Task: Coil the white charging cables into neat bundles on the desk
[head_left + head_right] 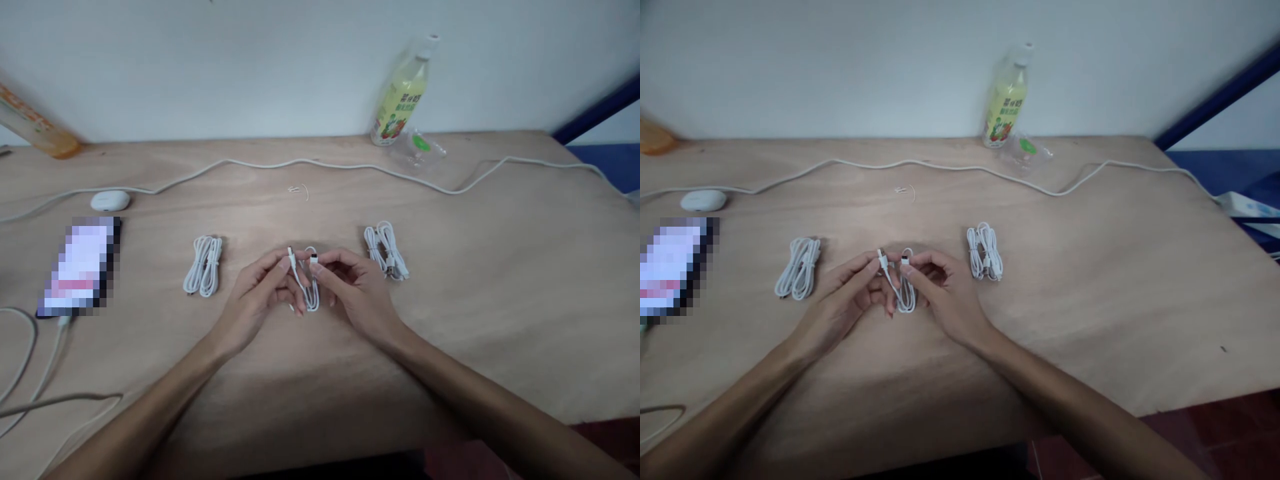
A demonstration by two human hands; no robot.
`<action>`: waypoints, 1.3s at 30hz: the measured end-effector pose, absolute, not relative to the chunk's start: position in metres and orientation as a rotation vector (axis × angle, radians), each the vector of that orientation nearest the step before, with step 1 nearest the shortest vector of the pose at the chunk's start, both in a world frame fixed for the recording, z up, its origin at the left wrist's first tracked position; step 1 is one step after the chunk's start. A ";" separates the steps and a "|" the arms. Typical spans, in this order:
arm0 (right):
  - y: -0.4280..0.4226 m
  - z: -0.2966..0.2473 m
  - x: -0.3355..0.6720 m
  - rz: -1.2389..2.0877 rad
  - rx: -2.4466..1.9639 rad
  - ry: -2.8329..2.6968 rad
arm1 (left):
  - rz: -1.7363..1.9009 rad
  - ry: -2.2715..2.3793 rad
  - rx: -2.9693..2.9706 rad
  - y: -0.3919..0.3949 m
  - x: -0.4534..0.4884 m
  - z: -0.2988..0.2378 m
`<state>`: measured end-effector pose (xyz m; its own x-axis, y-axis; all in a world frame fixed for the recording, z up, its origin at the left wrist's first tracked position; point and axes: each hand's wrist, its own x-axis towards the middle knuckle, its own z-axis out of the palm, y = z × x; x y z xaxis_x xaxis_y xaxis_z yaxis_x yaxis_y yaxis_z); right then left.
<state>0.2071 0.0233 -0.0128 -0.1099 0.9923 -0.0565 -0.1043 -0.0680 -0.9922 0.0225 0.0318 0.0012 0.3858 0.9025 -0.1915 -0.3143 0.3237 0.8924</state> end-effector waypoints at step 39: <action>0.026 -0.017 0.208 1.466 -1.016 -1.196 | 0.876 1.062 1.025 0.031 0.027 0.014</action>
